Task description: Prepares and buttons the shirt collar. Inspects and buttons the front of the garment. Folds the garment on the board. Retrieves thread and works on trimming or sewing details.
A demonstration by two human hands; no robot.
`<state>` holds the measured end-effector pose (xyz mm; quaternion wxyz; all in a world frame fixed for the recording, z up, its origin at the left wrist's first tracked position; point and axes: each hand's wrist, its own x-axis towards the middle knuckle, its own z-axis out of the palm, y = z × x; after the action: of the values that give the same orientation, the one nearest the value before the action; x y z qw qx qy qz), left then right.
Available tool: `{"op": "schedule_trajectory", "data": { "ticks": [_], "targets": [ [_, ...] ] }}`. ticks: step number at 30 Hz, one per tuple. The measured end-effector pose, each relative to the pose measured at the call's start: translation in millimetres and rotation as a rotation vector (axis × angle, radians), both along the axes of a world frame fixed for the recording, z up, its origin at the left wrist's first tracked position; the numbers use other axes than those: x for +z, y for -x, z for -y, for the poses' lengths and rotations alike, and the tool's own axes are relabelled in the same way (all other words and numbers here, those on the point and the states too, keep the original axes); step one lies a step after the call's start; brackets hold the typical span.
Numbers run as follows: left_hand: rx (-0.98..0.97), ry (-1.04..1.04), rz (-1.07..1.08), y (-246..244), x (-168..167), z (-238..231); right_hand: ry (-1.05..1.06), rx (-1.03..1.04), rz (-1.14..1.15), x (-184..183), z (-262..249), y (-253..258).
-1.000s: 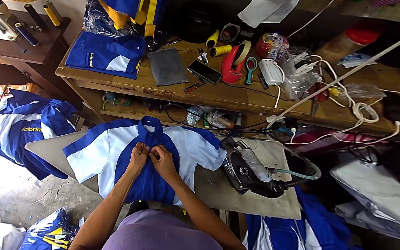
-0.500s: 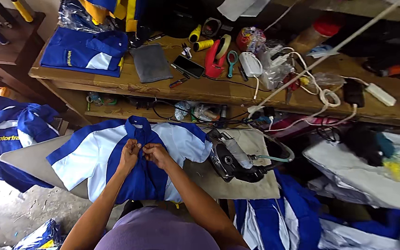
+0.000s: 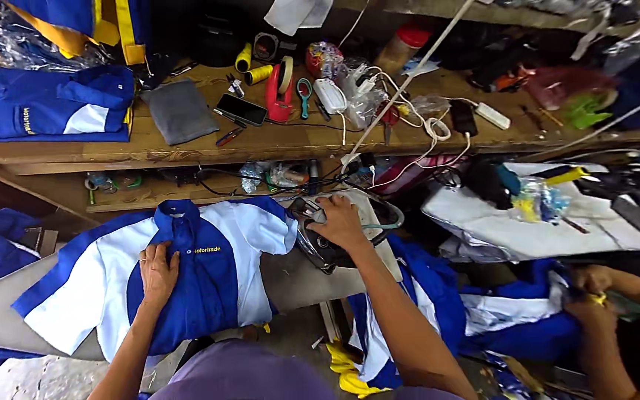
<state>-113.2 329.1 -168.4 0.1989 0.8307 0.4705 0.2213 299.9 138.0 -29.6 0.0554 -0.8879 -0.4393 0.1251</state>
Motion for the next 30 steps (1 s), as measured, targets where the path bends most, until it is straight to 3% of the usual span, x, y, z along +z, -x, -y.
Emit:
{"op": "schedule_trajectory", "data": {
  "ticks": [4, 9, 12, 15, 17, 20, 22, 26, 28, 30],
  "targets": [
    [0.006, -0.024, -0.054, -1, 2, -2, 0.202, -0.091, -0.169, -5, 5, -5],
    [0.009, 0.056, -0.038, 13, 11, -2, 0.163, -0.347, -0.144, -4, 19, -20],
    [0.013, 0.124, 0.052, 25, 26, -6, 0.126, -0.371, -0.148, -6, 31, -36],
    [0.083, 0.015, 0.072, 48, 46, -22, -0.016, -0.273, -0.135, -10, 41, -40],
    [0.175, -0.066, -0.002, 69, 56, -41, -0.252, -0.113, 0.022, -17, 46, -33],
    [0.336, 0.034, -0.171, 103, 61, -67, -0.482, 0.134, 0.145, -22, 23, 2],
    [0.393, 0.208, -0.268, 117, 59, -75, -0.465, 0.162, 0.017, -37, -7, 35],
    [0.281, 0.367, -0.453, 122, 68, -73, -0.175, 0.1, -0.21, -90, -50, 71],
    [0.265, 0.334, -0.453, 134, 90, -85, -0.127, 0.217, -0.253, -91, -59, 72],
    [0.28, 0.245, -0.404, 148, 112, -111, -0.163, 0.29, -0.238, -67, -72, 53]
  ]
}}
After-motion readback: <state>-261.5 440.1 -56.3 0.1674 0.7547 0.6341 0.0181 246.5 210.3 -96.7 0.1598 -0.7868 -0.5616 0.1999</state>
